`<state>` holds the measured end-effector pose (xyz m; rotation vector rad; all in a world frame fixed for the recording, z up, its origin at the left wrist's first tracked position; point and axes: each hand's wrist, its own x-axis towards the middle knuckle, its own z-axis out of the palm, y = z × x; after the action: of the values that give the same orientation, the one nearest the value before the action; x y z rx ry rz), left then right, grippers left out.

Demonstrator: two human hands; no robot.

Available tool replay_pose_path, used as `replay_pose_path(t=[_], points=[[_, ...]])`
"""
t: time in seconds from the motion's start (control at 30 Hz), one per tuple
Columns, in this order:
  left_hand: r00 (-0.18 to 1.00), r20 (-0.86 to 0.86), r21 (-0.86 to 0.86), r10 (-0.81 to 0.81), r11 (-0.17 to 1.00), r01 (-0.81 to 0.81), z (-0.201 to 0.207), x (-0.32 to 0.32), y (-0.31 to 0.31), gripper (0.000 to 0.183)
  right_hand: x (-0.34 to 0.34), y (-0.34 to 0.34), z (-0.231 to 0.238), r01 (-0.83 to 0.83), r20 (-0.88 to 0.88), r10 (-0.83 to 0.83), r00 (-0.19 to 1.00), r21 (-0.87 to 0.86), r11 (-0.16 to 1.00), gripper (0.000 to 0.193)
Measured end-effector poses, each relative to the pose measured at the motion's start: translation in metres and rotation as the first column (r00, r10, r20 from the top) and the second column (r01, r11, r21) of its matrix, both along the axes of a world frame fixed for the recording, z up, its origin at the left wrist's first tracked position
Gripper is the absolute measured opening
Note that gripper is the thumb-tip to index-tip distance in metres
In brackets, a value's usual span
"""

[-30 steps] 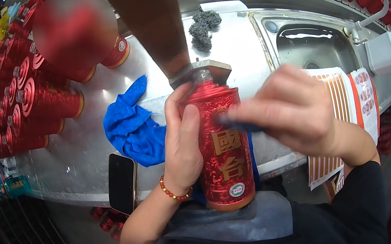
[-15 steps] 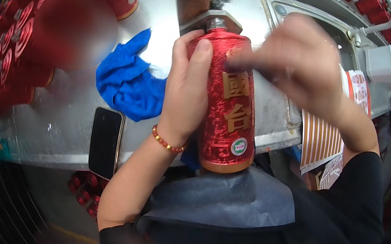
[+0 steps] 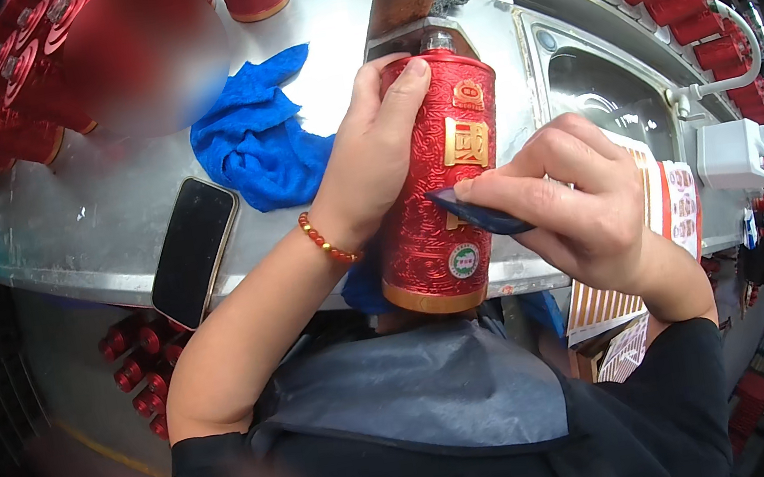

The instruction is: The person repeatedly picks up red cylindrical containers, applies a gold label to the side, smooths it with a blue cloth, and places the finished item on the floor. The process is repeated for multiple units in a production setting.

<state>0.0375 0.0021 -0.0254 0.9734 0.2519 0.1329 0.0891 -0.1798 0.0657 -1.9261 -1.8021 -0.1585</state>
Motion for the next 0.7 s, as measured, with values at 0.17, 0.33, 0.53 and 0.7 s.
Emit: replay_pose_path(t=[0.17,0.33,0.53,0.7], points=[[0.997,-0.058,-0.072,-0.044,0.997,0.04,0.009,0.01,0.013,0.034,-0.007,-0.002,0.002,-0.002,0.033,0.002,0.999,0.0,1.0,0.035],[0.967,-0.136,0.01,-0.218,0.975,0.221,0.024,0.03,0.029,0.037,0.007,0.001,0.009,0.044,-0.008,-0.044,0.999,-0.044,0.998,0.032],[0.943,-0.184,0.017,-0.278,0.958,0.285,0.025,0.039,0.032,0.037,0.008,-0.005,0.003,0.064,-0.012,-0.065,0.998,-0.015,0.998,0.034],[0.941,-0.194,-0.041,-0.278,0.96,0.276,0.022,0.037,0.032,0.035,0.007,-0.007,0.0,0.032,0.004,-0.032,0.999,-0.001,0.999,0.038]])
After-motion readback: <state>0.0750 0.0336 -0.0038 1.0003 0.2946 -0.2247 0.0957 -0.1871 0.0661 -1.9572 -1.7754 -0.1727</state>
